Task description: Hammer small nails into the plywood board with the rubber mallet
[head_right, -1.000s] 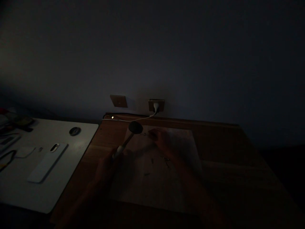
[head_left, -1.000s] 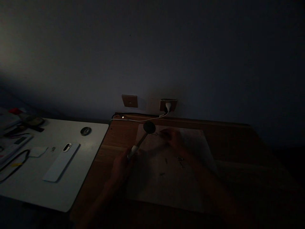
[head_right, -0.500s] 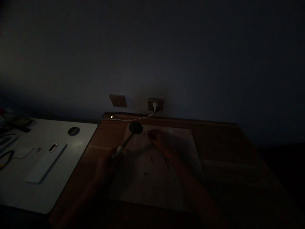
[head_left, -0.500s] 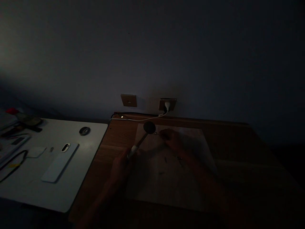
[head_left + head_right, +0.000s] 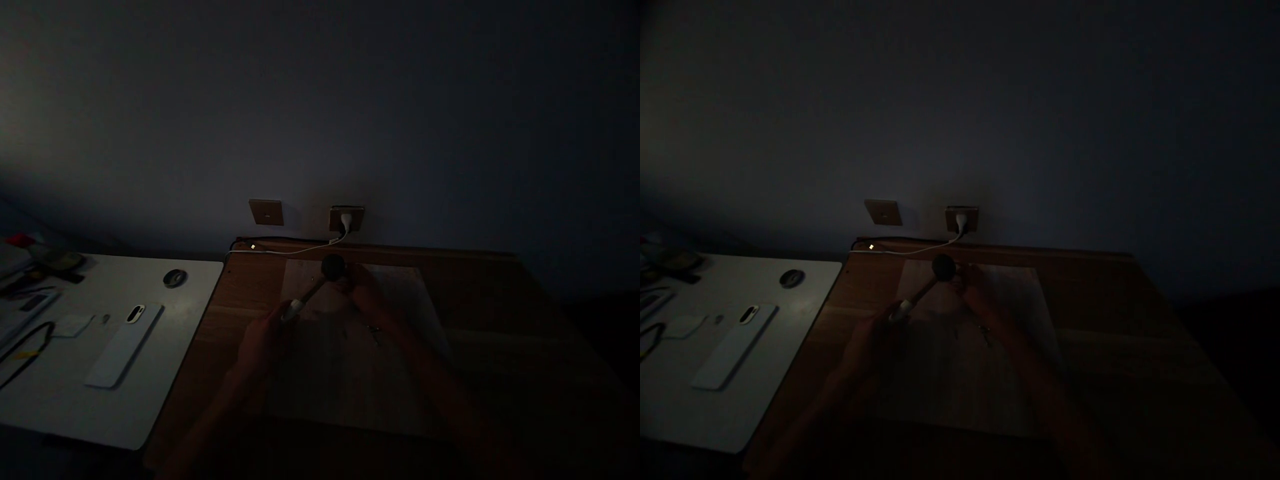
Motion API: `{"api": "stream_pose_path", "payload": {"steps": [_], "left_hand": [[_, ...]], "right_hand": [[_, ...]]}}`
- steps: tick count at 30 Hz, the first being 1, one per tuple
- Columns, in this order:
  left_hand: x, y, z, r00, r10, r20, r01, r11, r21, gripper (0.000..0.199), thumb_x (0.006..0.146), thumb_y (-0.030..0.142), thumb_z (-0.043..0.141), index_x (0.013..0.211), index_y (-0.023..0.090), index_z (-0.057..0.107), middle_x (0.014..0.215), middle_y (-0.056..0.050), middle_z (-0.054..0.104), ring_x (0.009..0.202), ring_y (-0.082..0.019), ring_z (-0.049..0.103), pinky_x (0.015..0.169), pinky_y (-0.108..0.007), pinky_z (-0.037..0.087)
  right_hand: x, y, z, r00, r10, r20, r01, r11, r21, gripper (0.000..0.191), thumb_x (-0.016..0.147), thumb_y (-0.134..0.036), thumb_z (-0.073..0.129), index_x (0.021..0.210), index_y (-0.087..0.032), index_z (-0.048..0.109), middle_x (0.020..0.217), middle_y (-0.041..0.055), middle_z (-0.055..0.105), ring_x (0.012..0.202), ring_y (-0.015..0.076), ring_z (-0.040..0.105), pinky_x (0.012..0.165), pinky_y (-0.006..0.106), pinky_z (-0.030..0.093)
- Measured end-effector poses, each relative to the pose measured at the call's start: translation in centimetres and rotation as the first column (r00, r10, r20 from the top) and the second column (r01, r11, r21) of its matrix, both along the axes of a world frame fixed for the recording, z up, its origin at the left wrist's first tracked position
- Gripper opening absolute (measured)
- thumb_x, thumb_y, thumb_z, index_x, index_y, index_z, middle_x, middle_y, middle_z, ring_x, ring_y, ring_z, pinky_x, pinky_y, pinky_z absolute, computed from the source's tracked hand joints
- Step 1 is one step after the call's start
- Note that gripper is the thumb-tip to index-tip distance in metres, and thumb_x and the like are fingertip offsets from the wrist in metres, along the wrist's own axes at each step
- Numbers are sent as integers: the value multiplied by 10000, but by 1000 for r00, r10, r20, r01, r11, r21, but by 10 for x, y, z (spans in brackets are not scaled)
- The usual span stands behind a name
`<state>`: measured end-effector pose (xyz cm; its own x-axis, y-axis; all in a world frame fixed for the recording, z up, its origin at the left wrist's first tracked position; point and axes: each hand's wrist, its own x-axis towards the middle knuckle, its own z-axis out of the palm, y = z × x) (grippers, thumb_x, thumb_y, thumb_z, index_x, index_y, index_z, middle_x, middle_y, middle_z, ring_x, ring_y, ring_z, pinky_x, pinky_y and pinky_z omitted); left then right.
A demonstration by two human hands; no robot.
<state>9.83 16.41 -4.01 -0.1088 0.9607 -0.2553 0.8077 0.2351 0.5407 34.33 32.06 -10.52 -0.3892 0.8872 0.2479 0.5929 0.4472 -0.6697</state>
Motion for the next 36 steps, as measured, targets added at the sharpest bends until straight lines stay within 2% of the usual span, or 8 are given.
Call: {"api": "stream_pose_path", "payload": {"steps": [2, 4, 9, 12, 14, 18, 25, 36], "left_hand": [[3, 3, 5, 997, -41, -64, 38, 998, -44, 412, 981, 305, 517, 1381, 270, 610, 1038, -117, 778, 911, -266, 752, 686, -272, 452], [4, 4, 7, 994, -54, -100, 47, 996, -71, 407, 978, 295, 519, 1376, 275, 603, 1029, -119, 776, 905, -270, 751, 675, -272, 443], [3, 2, 4, 994, -49, -93, 41, 995, -88, 415, 971, 267, 519, 1380, 272, 592, 1059, -115, 774, 928, -259, 747, 690, -262, 441], [-1, -1, 0, 994, -47, -96, 40, 996, -75, 464, 956, 250, 525, 1417, 275, 567, 1102, -104, 771, 949, -254, 747, 696, -256, 437], [-4, -4, -3, 997, -32, -70, 27, 997, -73, 491, 957, 273, 532, 1447, 273, 542, 1073, -93, 778, 935, -247, 751, 688, -247, 438], [-10, -11, -5, 1000, -2, -11, 2, 998, -58, 508, 964, 312, 522, 1469, 262, 526, 1041, -93, 788, 917, -246, 759, 686, -242, 453], [-19, -20, -11, 998, 53, 46, -51, 998, -46, 465, 977, 374, 500, 1417, 245, 577, 1046, -93, 795, 949, -255, 762, 701, -245, 478], [-30, -25, -16, 997, 62, 36, -60, 997, -47, 497, 945, 319, 524, 1434, 237, 567, 1031, -87, 798, 908, -244, 764, 672, -237, 473]], "right_hand": [[13, -3, 0, 1000, -18, -6, 18, 1000, 2, 537, 807, -171, 695, 1327, -243, 578, 1246, 118, 682, 1155, 283, 638, 1004, 443, 506], [29, -10, 3, 1000, -28, 0, 28, 1000, -5, 473, 822, -184, 673, 1287, -231, 598, 1275, 130, 666, 1192, 291, 623, 1034, 466, 491], [58, -44, 20, 993, 96, 63, -91, 992, -83, 141, 852, -235, 674, 991, -240, 699, 954, 57, 725, 862, 225, 690, 790, 352, 548], [60, -63, 29, 961, 234, 146, -216, 968, -127, 193, 754, -125, 706, 911, -239, 702, 919, 40, 721, 857, 215, 671, 763, 316, 517], [56, -66, 32, 948, 265, 175, -244, 961, -133, 237, 712, -66, 685, 883, -230, 700, 883, 33, 712, 829, 208, 659, 740, 305, 499], [43, -47, 30, 974, 197, 115, -187, 978, -93, 240, 746, -73, 640, 917, -225, 711, 874, 25, 707, 753, 180, 654, 694, 287, 496], [17, 5, 16, 998, 61, -6, -61, 998, -18, 178, 803, -134, 649, 945, -209, 724, 957, 64, 763, 879, 230, 714, 793, 344, 551], [6, 10, 15, 987, 151, 57, -153, 988, 24, 223, 845, -83, 632, 971, -218, 757, 1011, 95, 775, 979, 254, 698, 920, 389, 516]]}}
